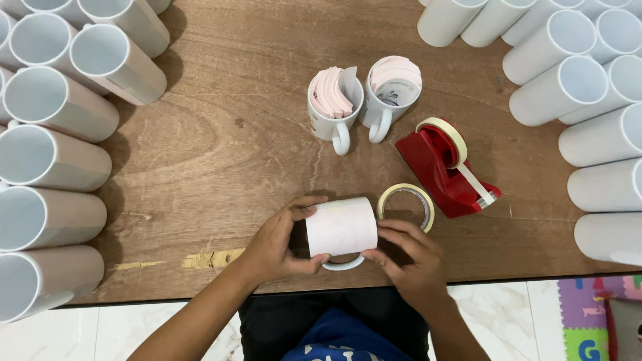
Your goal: The person repeatedly applies a strip of clear adhesive tape around the body of white ceramic mugs. They pick up a mug, wrap the tape, smooth it down, and place the mug back in a stack. This process is repeated for several mugs.
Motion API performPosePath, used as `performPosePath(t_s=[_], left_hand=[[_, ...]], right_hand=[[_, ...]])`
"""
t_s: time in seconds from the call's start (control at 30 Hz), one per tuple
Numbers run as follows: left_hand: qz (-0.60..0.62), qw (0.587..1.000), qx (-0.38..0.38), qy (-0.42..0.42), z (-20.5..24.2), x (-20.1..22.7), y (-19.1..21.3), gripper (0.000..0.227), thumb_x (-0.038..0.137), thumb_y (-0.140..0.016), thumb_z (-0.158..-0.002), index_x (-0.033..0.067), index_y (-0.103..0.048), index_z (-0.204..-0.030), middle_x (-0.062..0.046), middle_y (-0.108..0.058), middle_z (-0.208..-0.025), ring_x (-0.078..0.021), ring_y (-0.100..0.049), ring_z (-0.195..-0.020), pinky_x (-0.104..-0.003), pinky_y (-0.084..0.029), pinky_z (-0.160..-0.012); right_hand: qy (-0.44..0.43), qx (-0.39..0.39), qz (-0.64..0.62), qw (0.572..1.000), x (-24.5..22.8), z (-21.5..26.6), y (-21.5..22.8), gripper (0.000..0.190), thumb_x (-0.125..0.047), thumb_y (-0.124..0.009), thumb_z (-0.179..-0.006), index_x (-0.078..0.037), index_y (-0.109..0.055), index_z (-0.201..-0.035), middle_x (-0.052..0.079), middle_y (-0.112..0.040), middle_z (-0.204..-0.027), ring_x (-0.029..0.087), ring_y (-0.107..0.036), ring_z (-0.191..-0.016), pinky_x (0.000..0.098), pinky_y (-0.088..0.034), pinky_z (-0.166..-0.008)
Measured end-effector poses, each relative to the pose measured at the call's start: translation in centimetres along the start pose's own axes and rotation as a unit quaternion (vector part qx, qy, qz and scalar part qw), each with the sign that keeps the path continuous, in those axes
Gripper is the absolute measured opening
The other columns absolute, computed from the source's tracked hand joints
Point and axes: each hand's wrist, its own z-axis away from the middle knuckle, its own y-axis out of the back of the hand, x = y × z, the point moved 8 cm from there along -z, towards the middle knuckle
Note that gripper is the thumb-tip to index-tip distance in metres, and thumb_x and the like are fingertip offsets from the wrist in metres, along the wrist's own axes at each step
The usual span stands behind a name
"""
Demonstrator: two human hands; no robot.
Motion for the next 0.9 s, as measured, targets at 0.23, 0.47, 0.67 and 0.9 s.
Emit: performPosePath(t_s=[0.23, 0.47, 0.67, 0.9], left_hand=[[-0.005, 1.000, 0.004, -0.004, -0.1, 0.2, 0.1, 0.064, 0.029, -0.080, -0.074, 0.0051, -0.038, -0.116, -0.026, -0.051, -0.129, -0.0386, -0.055, -0.123, -0.045, -0.046, -0.100], [0.004, 1.000, 0.003, 0.000, -0.2, -0.2, 0.0, 0.065, 0.025, -0.081, -0.073, 0.0058, -0.037, -0.117, -0.025, -0.050, -0.131, -0.0393, -0.053, -0.124, -0.046, -0.045, -0.102], [0.007, 1.000, 0.001, -0.002, -0.1, 0.0, -0.1, 0.065, 0.026, -0.079, -0.075, 0.0083, -0.035, -0.118, -0.024, -0.049, -0.132, -0.0404, -0.053, -0.126, -0.046, -0.044, -0.102], [0.012, 1.000, 0.004, -0.004, -0.3, 0.3, 0.0, 0.062, 0.026, -0.078, -0.076, 0.0093, -0.035, -0.118, -0.025, -0.050, -0.133, -0.0407, -0.053, -0.126, -0.046, -0.044, -0.102]], right_hand=[[-0.010, 0.160, 0.127, 0.979, 1.4, -1.9, 13.3, 0.004, 0.004, -0.065, -0.099, 0.005, -0.064, -0.095, 0.018, -0.066, -0.098, 0.027, -0.064, -0.092, 0.0336, -0.050, -0.086], [-0.233, -0.045, 0.142, 0.961, 7.0, -4.9, 13.2, 0.023, -0.015, -0.064, -0.088, -0.006, -0.069, -0.109, 0.008, -0.061, -0.115, 0.017, -0.058, -0.105, 0.0290, -0.047, -0.088], [-0.329, -0.091, 0.114, 0.933, 8.3, -5.3, 12.2, 0.026, -0.022, -0.061, -0.088, -0.005, -0.072, -0.105, 0.006, -0.069, -0.104, 0.015, -0.062, -0.095, 0.0284, -0.047, -0.082], [-0.364, -0.119, 0.119, 0.916, 9.9, -5.6, 12.5, 0.018, -0.022, -0.068, -0.085, -0.006, -0.073, -0.091, 0.004, -0.067, -0.095, 0.015, -0.063, -0.084, 0.0259, -0.047, -0.077]])
